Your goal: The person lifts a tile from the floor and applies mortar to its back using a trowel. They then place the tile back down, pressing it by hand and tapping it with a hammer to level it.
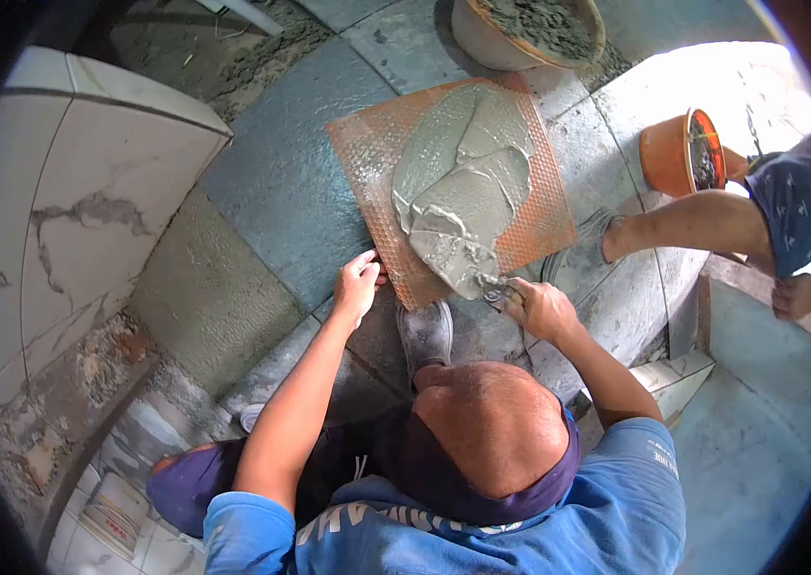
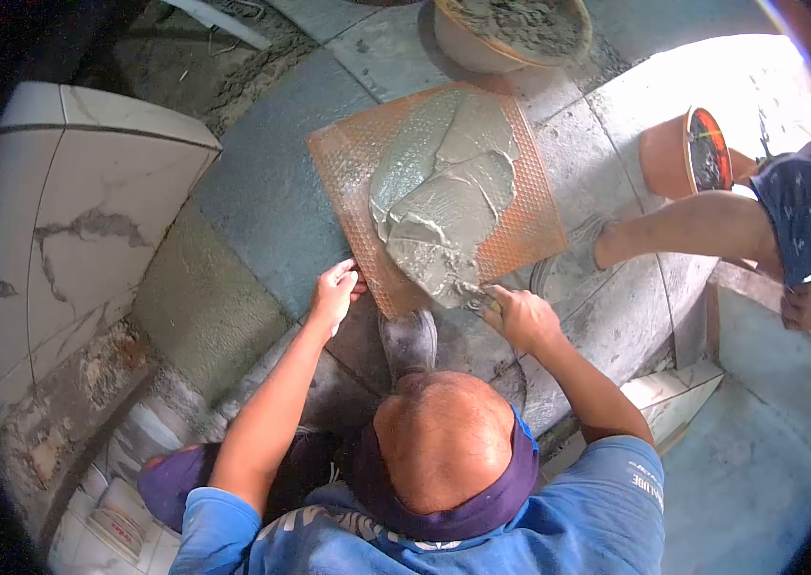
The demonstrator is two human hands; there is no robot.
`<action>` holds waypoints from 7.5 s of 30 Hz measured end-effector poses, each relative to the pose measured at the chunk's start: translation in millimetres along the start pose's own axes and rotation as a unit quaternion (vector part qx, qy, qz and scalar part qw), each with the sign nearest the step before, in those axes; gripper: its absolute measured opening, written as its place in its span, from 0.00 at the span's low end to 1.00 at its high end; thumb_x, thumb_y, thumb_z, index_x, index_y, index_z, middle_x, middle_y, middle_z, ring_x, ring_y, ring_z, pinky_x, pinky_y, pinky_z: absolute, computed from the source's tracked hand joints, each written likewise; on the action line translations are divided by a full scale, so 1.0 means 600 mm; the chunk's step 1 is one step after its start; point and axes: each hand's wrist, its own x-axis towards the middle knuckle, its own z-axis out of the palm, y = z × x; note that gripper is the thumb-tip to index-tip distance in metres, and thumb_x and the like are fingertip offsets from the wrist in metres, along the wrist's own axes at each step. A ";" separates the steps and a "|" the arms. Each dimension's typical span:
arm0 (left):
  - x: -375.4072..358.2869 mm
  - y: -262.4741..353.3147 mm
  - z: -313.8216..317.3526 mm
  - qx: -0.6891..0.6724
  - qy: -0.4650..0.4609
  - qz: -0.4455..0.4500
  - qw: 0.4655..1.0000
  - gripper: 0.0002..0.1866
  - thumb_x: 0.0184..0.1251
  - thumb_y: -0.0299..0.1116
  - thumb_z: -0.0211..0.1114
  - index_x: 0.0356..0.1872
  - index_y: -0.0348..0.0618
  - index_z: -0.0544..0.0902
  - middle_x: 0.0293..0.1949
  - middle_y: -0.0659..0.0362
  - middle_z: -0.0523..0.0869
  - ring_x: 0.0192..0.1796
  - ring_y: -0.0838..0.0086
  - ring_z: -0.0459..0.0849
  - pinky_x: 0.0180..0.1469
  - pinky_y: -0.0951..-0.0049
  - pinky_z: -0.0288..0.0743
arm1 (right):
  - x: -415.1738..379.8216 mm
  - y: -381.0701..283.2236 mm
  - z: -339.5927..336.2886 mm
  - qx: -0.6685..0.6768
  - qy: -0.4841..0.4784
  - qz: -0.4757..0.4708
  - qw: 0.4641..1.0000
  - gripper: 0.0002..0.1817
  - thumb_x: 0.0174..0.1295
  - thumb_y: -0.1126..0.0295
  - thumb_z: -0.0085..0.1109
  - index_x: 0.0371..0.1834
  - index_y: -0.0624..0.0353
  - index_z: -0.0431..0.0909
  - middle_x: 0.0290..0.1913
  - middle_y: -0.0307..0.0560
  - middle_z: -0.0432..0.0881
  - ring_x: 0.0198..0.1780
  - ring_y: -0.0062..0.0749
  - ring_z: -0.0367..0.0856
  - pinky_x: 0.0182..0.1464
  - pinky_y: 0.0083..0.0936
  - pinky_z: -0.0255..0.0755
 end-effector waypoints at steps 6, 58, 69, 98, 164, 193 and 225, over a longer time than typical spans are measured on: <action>-0.009 0.002 -0.008 -0.012 -0.011 0.003 1.000 0.21 0.73 0.31 0.52 0.65 0.36 0.72 0.47 0.57 0.85 0.41 0.76 0.83 0.43 0.75 0.75 | 0.016 0.029 -0.017 -0.112 0.000 -0.071 0.991 0.24 0.62 0.47 0.57 0.58 0.44 0.75 0.36 0.49 0.85 0.38 0.48 0.85 0.39 0.41 0.79; -0.018 0.005 -0.017 -0.038 -0.030 0.012 0.999 0.19 0.72 0.28 0.55 0.62 0.37 0.74 0.46 0.57 0.85 0.39 0.78 0.82 0.41 0.78 0.76 | 0.196 0.026 -0.118 0.104 0.146 0.129 0.975 0.22 0.65 0.52 0.54 0.53 0.57 0.77 0.47 0.62 0.83 0.51 0.56 0.81 0.54 0.45 0.74; -0.018 0.018 -0.019 -0.027 -0.021 0.004 0.999 0.20 0.72 0.28 0.55 0.64 0.37 0.73 0.47 0.56 0.85 0.40 0.77 0.83 0.41 0.77 0.77 | 0.249 0.128 -0.198 0.231 0.079 0.065 0.968 0.20 0.68 0.58 0.48 0.51 0.64 0.79 0.28 0.45 0.80 0.26 0.27 0.78 0.32 0.30 0.74; -0.016 0.007 -0.020 -0.031 -0.018 0.000 0.999 0.24 0.71 0.33 0.57 0.66 0.38 0.72 0.46 0.56 0.85 0.40 0.77 0.83 0.42 0.78 0.76 | 0.225 -0.141 -0.031 0.035 0.064 -0.119 0.990 0.15 0.67 0.61 0.49 0.43 0.61 0.78 0.44 0.64 0.81 0.44 0.59 0.83 0.45 0.48 0.78; -0.011 -0.011 -0.027 -0.035 -0.020 0.009 0.999 0.22 0.71 0.29 0.55 0.65 0.35 0.72 0.47 0.55 0.85 0.39 0.77 0.82 0.40 0.79 0.75 | 0.079 0.006 -0.012 0.287 0.060 0.088 0.952 0.26 0.68 0.53 0.53 0.56 0.66 0.75 0.47 0.67 0.82 0.53 0.57 0.81 0.55 0.42 0.74; -0.027 0.007 -0.014 -0.025 -0.011 0.011 1.000 0.23 0.72 0.32 0.56 0.66 0.38 0.71 0.49 0.57 0.84 0.42 0.78 0.82 0.43 0.78 0.75 | 0.176 -0.038 -0.091 -0.297 -0.024 -0.109 0.948 0.22 0.73 0.44 0.36 0.62 0.37 0.71 0.37 0.44 0.81 0.32 0.35 0.85 0.26 0.31 0.80; -0.012 -0.021 -0.013 -0.054 -0.036 -0.010 0.998 0.21 0.73 0.32 0.56 0.64 0.39 0.73 0.48 0.59 0.84 0.40 0.79 0.81 0.42 0.79 0.75 | 0.096 0.090 -0.065 -0.200 -0.043 -0.154 0.967 0.24 0.63 0.46 0.56 0.57 0.44 0.79 0.46 0.47 0.85 0.45 0.44 0.84 0.47 0.39 0.78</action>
